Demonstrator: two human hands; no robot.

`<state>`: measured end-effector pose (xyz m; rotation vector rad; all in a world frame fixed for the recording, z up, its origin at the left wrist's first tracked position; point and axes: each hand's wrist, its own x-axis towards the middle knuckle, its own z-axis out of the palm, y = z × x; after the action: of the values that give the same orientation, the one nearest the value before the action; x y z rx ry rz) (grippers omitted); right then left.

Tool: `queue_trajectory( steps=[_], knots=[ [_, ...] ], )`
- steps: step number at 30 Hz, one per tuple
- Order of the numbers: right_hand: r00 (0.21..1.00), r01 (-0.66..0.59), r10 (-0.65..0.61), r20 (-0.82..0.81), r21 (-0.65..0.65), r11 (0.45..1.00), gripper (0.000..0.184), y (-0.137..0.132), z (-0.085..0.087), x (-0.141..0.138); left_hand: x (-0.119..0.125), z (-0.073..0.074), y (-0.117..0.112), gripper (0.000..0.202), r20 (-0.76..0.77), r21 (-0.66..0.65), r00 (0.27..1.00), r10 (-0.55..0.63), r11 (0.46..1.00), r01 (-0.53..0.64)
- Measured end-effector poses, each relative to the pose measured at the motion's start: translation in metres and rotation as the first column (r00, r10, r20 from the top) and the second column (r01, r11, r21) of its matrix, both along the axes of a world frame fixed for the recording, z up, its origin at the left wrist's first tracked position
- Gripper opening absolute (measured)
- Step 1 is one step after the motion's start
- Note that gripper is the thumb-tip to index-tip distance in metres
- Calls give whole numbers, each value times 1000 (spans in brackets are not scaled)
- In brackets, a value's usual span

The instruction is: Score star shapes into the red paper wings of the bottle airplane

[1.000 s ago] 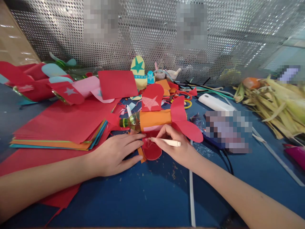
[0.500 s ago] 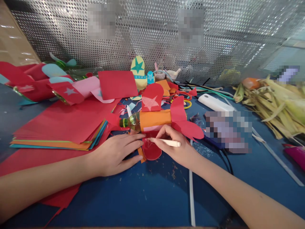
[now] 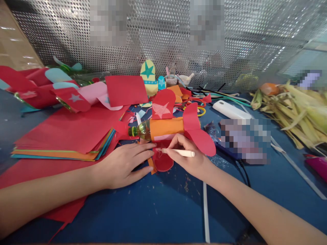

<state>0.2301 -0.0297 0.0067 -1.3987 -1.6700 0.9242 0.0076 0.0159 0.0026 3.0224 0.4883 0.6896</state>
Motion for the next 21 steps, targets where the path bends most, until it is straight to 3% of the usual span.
queue_trajectory(
  steps=[7, 18, 21],
  knots=[
    [988, 78, -71, -140, 43, 996, 25, 0, 2, 3, 0, 1, 0, 37, -1, -10, 1000, -9, 1000, 9],
    [997, 45, -45, -58, -2, 999, 28, -7, 4, 1, 0, -1, 0, 39, -4, -13, 1000, -11, 1000, 11],
    [995, 67, -67, -71, -2, 998, 21, -5, 3, 1, 0, -1, 0, 40, -15, -18, 1000, -12, 1000, 12]
  ],
)
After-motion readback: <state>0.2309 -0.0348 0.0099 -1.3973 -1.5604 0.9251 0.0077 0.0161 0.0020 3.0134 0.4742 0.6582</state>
